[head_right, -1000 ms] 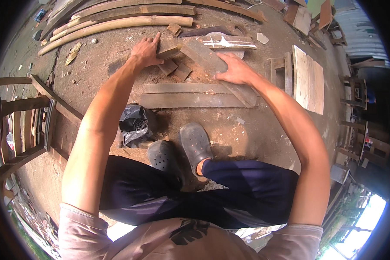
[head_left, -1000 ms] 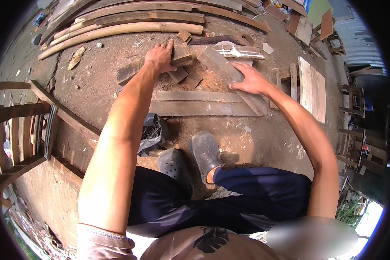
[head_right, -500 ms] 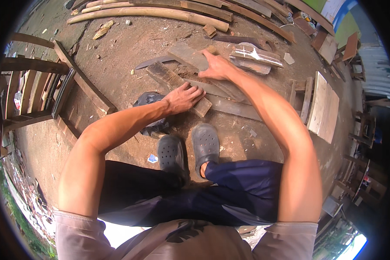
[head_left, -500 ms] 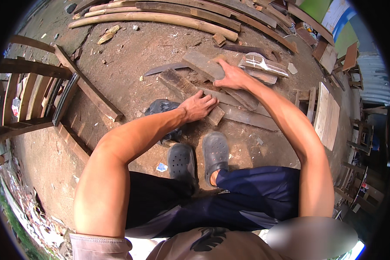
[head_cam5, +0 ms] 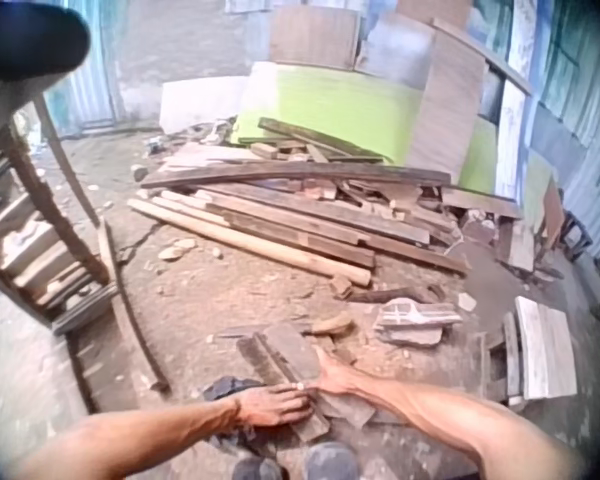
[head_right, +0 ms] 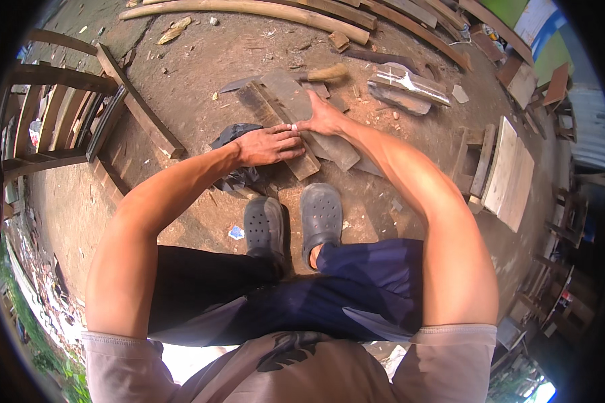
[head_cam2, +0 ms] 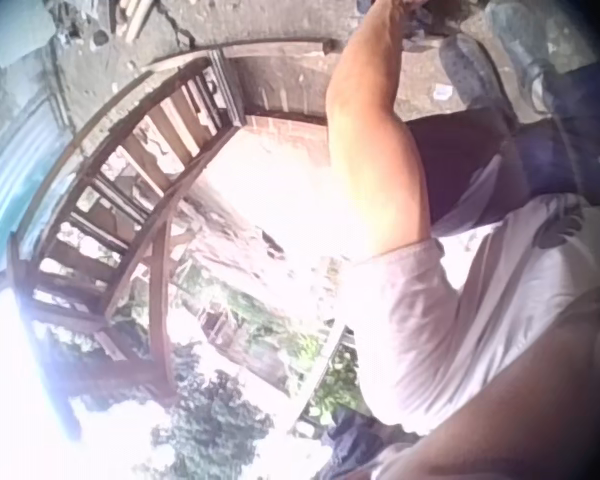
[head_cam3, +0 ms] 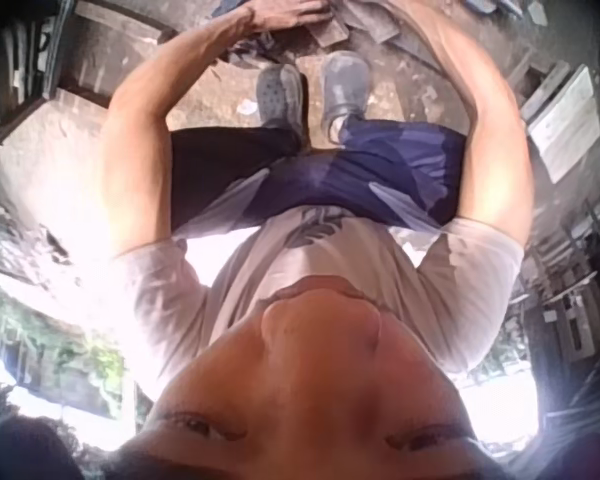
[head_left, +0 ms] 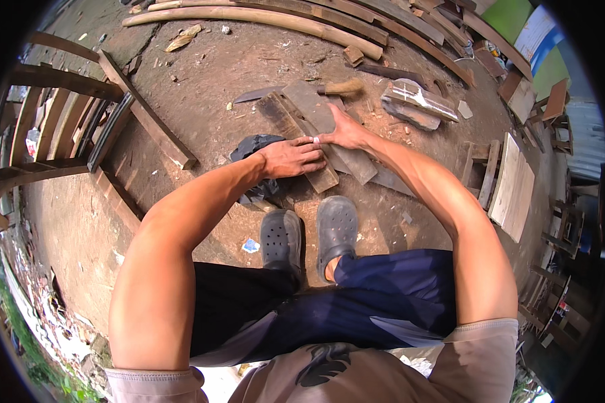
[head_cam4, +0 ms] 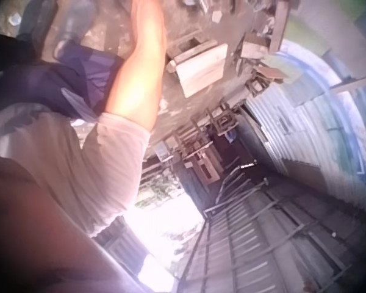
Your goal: The person assembles a wooden chair frame by hammering nails into joints and attaching wooden slats. They repeatedly pick up nails from a plastic bag, position them, and strike with a hammer, then fit additional slats into the frame.
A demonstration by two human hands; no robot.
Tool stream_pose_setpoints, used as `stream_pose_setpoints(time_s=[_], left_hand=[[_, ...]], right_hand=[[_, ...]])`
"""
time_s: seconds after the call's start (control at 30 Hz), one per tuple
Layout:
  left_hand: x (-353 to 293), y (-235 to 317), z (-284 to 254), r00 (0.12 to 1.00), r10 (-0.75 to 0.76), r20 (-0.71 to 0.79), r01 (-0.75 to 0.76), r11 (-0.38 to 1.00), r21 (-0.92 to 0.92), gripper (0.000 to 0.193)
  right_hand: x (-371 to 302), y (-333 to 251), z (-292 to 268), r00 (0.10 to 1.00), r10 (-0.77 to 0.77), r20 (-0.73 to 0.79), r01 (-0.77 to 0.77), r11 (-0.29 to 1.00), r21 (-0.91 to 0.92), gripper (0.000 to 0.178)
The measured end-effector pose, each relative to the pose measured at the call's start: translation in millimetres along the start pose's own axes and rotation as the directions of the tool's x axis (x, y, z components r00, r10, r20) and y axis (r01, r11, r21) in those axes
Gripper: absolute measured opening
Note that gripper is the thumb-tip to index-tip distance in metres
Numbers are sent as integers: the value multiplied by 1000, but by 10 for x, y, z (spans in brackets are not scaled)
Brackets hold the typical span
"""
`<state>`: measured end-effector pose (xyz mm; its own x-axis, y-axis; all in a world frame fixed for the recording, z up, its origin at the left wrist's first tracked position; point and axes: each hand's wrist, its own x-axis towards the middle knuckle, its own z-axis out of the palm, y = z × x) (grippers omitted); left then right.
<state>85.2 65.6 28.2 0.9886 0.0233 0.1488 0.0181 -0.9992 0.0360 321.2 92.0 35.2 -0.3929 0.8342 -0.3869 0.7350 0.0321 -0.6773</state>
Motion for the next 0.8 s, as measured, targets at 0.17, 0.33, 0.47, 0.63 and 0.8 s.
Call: stream_pose_setpoints(time_s=[0.17, 0.33, 0.47, 0.63, 0.8], left_hand=[[48, -44, -72, 992, -2, 126, -9, 996, 83, 43], [-29, -35, -62, 1000, -22, 20, 20, 996, 86, 41], [-9, -11, -38, 999, -32, 0, 32, 996, 85, 37], [-7, 14, -35, 996, -82, 47, 79, 995, 61, 35], [44, 24, -24, 993, -108, 52, 104, 993, 60, 32]], right_hand=[[101, 42, -95, 988, 81, 132, -101, 983, 152, 93], [185, 52, -110, 982, 71, 175, -111, 966, 232, 77], [249, 158, -106, 981, 48, 186, -113, 929, 352, 78], [310, -19, -197, 969, 63, 241, -156, 907, 392, 76], [390, 106, -194, 968, 45, 246, -117, 951, 286, 74]])
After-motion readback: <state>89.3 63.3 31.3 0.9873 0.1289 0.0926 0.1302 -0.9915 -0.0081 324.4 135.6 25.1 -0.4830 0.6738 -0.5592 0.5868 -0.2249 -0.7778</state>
